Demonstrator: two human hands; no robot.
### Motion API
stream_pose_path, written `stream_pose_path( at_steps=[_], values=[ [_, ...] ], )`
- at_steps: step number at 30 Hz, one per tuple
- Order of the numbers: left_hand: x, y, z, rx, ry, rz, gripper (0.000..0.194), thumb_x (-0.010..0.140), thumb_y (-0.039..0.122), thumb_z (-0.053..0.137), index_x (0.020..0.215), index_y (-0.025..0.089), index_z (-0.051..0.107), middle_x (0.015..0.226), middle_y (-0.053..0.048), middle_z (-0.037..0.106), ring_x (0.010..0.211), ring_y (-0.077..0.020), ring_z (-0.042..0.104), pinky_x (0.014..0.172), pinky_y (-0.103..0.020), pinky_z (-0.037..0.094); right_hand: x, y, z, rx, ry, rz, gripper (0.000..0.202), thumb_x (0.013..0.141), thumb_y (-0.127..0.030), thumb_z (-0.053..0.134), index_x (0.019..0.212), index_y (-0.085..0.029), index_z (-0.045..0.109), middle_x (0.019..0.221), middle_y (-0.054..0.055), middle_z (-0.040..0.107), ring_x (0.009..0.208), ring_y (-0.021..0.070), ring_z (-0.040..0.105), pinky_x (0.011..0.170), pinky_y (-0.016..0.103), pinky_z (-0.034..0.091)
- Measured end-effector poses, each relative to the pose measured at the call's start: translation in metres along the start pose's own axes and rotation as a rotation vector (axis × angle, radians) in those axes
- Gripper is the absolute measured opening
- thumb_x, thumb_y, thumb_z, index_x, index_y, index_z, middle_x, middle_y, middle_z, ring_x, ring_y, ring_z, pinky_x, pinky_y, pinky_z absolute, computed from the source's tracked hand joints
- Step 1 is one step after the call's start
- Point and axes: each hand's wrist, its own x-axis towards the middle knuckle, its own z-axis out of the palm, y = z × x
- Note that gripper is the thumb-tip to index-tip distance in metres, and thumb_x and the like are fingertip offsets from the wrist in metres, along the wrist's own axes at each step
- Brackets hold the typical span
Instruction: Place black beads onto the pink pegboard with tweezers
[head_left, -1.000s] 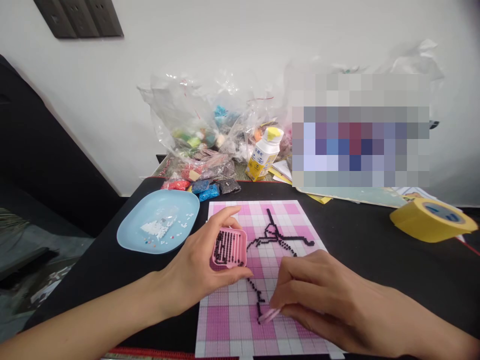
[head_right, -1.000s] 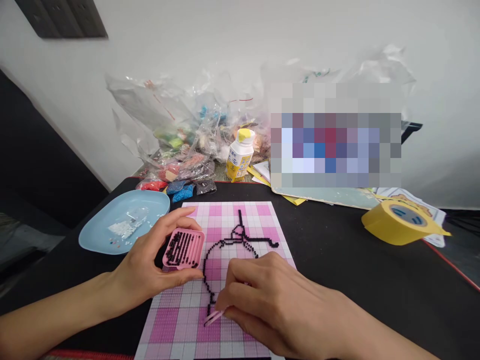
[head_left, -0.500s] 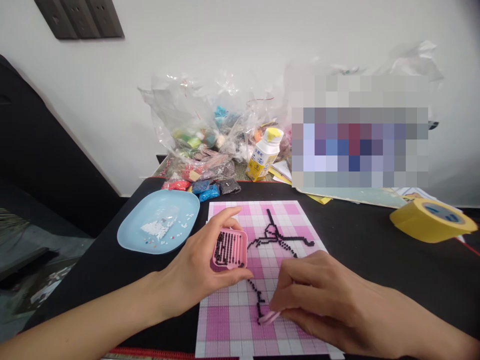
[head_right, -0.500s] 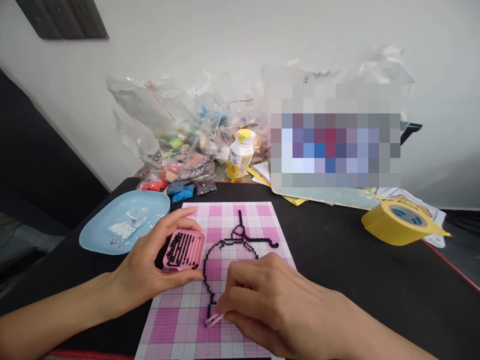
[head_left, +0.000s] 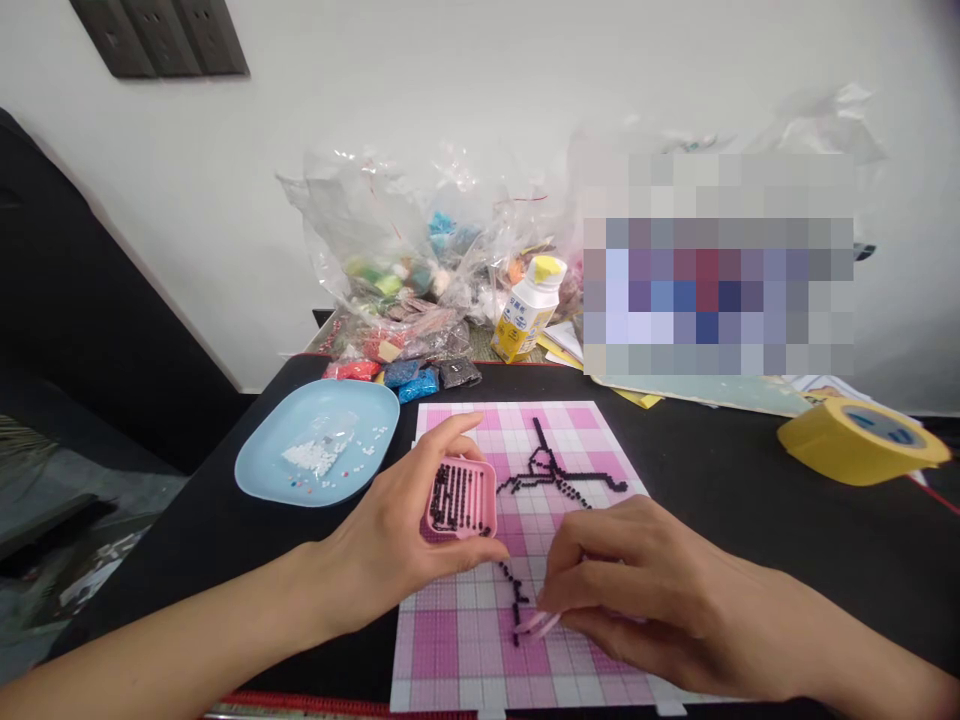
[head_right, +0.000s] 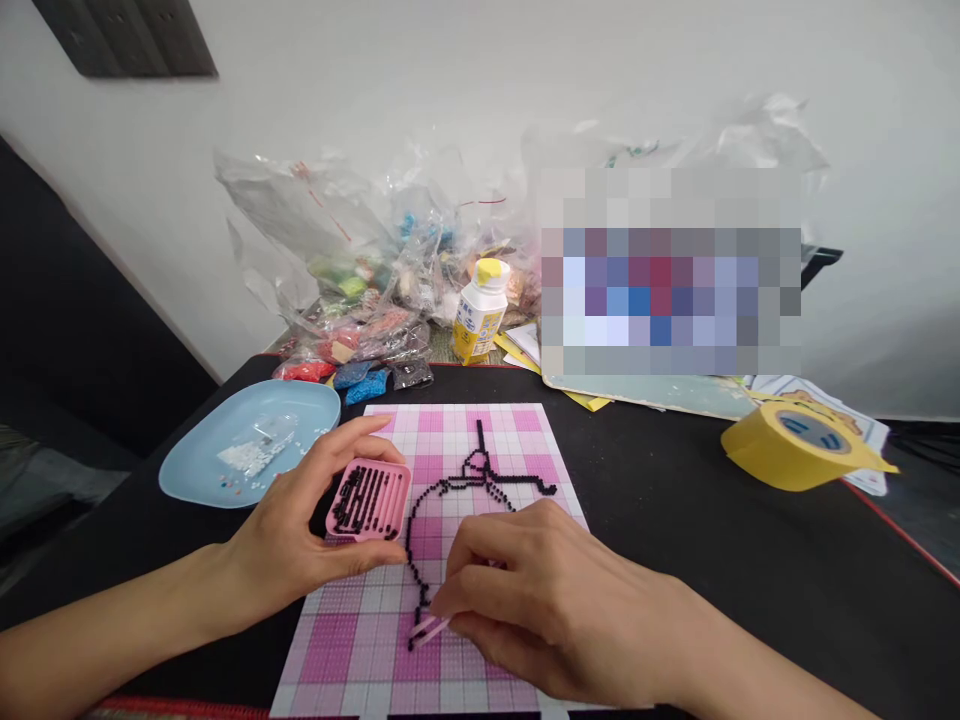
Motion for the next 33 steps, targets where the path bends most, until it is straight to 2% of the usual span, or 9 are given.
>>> stream_pose_path(
  at_steps=[5,9,11,15,17,20,23,25,33],
  values=[
    [-0.002,0.005,-0.001,0.006,0.006,0.018,0.079,0.078,0.051,0.077,0.141,0.038,0.031,0.117,-0.001,0.059,0.096,-0.0222,0.062,0.095,-0.040,0.049,-0.002,0.006,-0.002,0.034,0.186,0.004,0.016,0.098,-0.016,0.047,0.110,-0.020,0.058,0.094,0.004,0.064,0.081,0.0100,0.062,0.069,0.021,0.048],
    [-0.013,0.024,-0.002,-0.030,-0.020,-0.069,0.084,0.072,0.054,0.080,0.139,0.047,0.030,0.113,0.002,0.062,0.098,-0.0234,0.063,0.093,-0.041,0.049,-0.009,0.004,-0.006,-0.122,0.356,0.107,0.013,0.097,-0.018,0.050,0.109,-0.020,0.055,0.086,0.000,0.066,0.066,0.0079,0.060,0.059,0.019,0.045],
    [-0.022,0.035,-0.002,-0.037,-0.022,-0.140,0.089,0.066,0.057,0.083,0.138,0.051,0.031,0.113,0.003,0.064,0.104,-0.0273,0.062,0.097,-0.048,0.046,-0.016,-0.004,-0.003,-0.180,0.423,0.152,0.014,0.097,-0.018,0.050,0.110,-0.021,0.055,0.085,-0.001,0.066,0.065,0.0080,0.060,0.058,0.019,0.045],
    [-0.047,0.045,0.004,-0.069,0.033,-0.285,0.090,0.061,0.051,0.088,0.133,0.053,0.034,0.110,0.005,0.066,0.100,-0.0284,0.063,0.094,-0.050,0.048,-0.030,-0.024,0.015,-0.220,0.606,0.285,0.019,0.096,-0.017,0.051,0.114,-0.022,0.057,0.094,0.002,0.067,0.081,0.0118,0.065,0.069,0.021,0.050],
    [-0.059,0.043,0.010,-0.112,0.078,-0.304,0.096,0.058,0.045,0.091,0.134,0.052,0.034,0.109,0.005,0.067,0.103,-0.0290,0.063,0.091,-0.046,0.050,-0.033,-0.031,0.028,-0.240,0.673,0.263,0.018,0.096,-0.015,0.049,0.109,-0.022,0.059,0.094,0.003,0.067,0.085,0.0137,0.065,0.072,0.024,0.051],
    [-0.070,0.037,0.021,-0.080,0.156,-0.309,0.092,0.059,0.032,0.092,0.133,0.047,0.039,0.109,0.004,0.068,0.096,-0.0263,0.065,0.089,-0.044,0.051,-0.029,-0.035,0.047,-0.363,0.773,0.233,0.023,0.092,-0.010,0.050,0.102,-0.025,0.064,0.086,0.001,0.065,0.075,0.0134,0.061,0.070,0.028,0.047],
    [-0.074,0.033,0.028,-0.075,0.187,-0.315,0.087,0.061,0.019,0.088,0.133,0.041,0.045,0.108,0.002,0.069,0.093,-0.0242,0.066,0.089,-0.040,0.052,-0.017,-0.037,0.062,-0.430,0.827,0.229,0.024,0.093,-0.011,0.051,0.106,-0.024,0.066,0.084,0.002,0.063,0.072,0.0128,0.059,0.062,0.025,0.044],
    [-0.075,0.032,0.030,-0.082,0.200,-0.312,0.085,0.062,0.015,0.084,0.133,0.041,0.046,0.107,0.003,0.069,0.094,-0.0236,0.066,0.091,-0.039,0.051,-0.009,-0.038,0.069,-0.434,0.847,0.226,0.021,0.093,-0.011,0.054,0.105,-0.022,0.066,0.083,0.003,0.063,0.071,0.0130,0.058,0.063,0.026,0.044],
    [-0.079,0.030,0.033,-0.091,0.216,-0.293,0.088,0.064,0.013,0.081,0.134,0.049,0.040,0.109,0.009,0.067,0.096,-0.0198,0.065,0.092,-0.035,0.047,0.001,-0.043,0.084,-0.400,0.852,0.274,0.015,0.092,-0.012,0.058,0.100,-0.018,0.069,0.081,0.003,0.065,0.067,0.0124,0.058,0.057,0.024,0.045]
  ],
)
